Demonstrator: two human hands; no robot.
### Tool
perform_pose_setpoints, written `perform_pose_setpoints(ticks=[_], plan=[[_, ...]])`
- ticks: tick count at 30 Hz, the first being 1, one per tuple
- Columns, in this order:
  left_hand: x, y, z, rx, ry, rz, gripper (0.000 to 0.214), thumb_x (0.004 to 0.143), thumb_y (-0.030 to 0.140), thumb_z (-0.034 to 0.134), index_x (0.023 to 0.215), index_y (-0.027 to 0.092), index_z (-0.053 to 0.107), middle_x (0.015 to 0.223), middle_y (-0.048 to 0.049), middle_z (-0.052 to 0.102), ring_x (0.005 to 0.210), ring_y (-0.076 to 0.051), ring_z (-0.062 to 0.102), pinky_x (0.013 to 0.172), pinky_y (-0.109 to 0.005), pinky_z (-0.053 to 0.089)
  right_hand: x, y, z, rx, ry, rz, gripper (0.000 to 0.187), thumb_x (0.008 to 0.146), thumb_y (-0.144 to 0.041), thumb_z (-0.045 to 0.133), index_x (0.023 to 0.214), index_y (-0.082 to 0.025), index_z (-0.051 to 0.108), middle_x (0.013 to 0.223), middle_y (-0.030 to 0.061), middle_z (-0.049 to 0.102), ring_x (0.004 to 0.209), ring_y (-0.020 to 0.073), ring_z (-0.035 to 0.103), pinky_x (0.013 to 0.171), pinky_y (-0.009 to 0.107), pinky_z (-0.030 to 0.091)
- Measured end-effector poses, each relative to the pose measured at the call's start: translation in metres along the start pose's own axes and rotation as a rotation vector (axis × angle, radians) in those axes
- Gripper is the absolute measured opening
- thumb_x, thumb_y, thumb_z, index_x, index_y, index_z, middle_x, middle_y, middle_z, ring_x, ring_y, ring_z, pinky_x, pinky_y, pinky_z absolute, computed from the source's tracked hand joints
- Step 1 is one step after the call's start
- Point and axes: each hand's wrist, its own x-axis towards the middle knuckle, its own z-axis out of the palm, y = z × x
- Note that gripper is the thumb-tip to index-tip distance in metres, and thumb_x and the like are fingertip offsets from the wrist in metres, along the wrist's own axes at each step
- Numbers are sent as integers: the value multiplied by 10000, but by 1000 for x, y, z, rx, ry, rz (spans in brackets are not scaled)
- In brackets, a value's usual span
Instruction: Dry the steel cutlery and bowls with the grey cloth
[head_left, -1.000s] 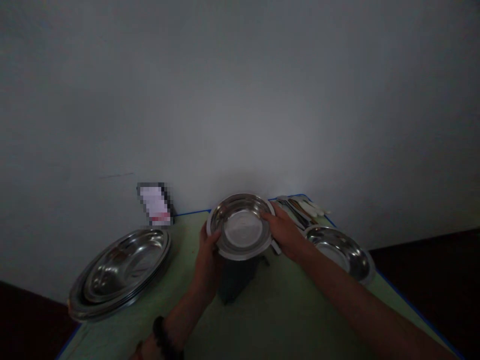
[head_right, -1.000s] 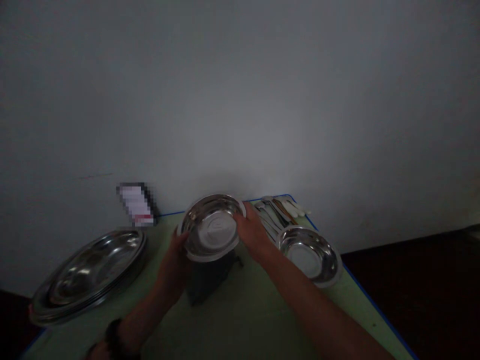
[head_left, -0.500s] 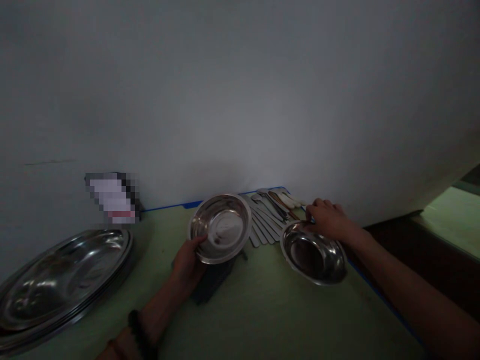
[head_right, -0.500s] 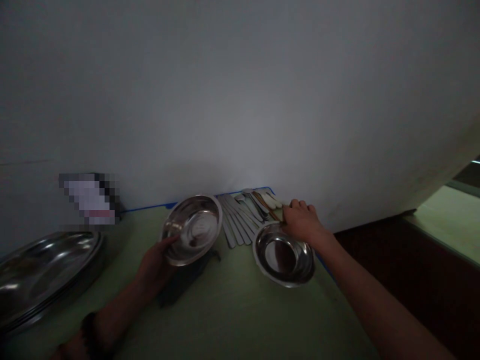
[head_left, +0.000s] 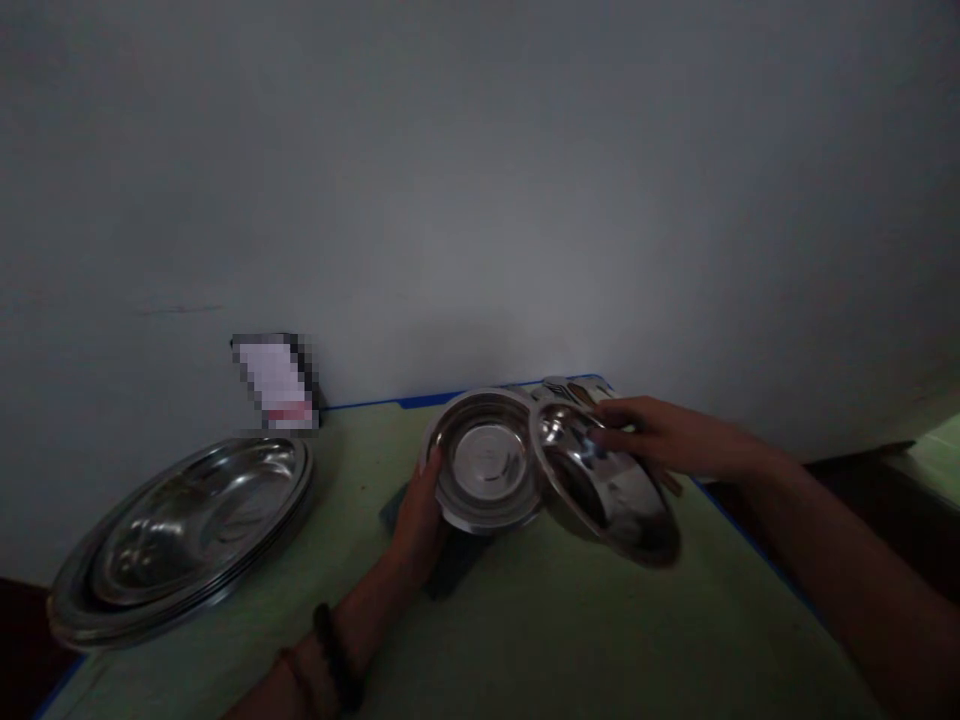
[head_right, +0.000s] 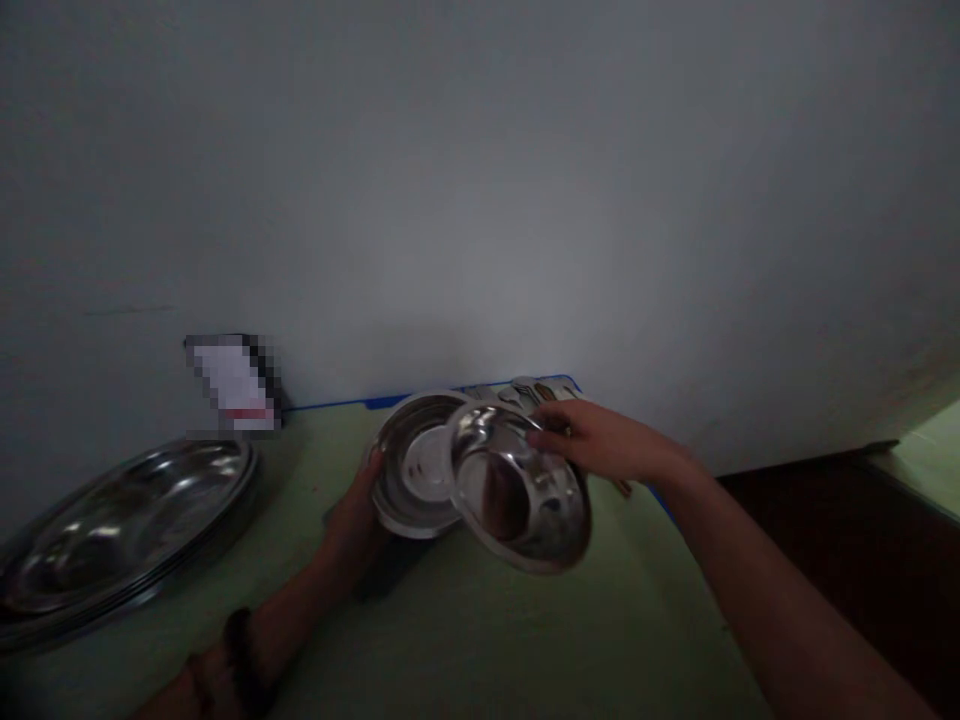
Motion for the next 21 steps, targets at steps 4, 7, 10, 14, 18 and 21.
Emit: perform_pose_setpoints(ticks=[4,7,10,14,18,21], plan=[[0,-1,0,-45,50,-5,372,850,439,496,1115,206,611,1160,-34,656,1129,-192,562,993,-306,419,33,-22,41,-144,258,-50,248,853,-371,457,828,-177,610,784,60,650,677,184,569,616,292,394],[1,0,2,-94,126,-99,405,856,477,458,1091,191,621,1091,-53,687,1088,-218,590,950,-353,460,45,-33,57,-256,321,-26,223,885,-322,404,836,-177,568,725,53,627,657,177,558,599,281,359],[0,3,3,-66,76,-105,459,842,514,456,1105,170,609,1049,-83,698,1028,-236,620,886,-371,497,47,-36,62,-271,354,-30,203,879,-300,420,970,-179,555,833,74,634,729,193,581,656,293,382],[-5,3,0,64,37,-12,462,750,393,636,1161,190,576,1002,-64,708,953,-228,648,857,-345,501,47,-28,64,-268,377,-53,448,814,-332,532,1220,-161,455,1124,146,564,925,247,577,792,354,413],[-9,-2,-6,183,-12,15,494,714,338,673,1178,201,573,993,-53,709,993,-241,630,881,-342,486,41,-16,62,-196,156,-54,270,796,-297,538,1040,-189,577,1006,98,647,937,258,586,812,369,421],[-15,-1,-5,219,-137,16,480,735,357,652,1179,191,577,1087,-77,679,1106,-267,568,939,-369,449,32,-6,51,-214,168,-39,235,771,-287,563,984,-193,595,993,90,657,915,253,588,792,362,422]])
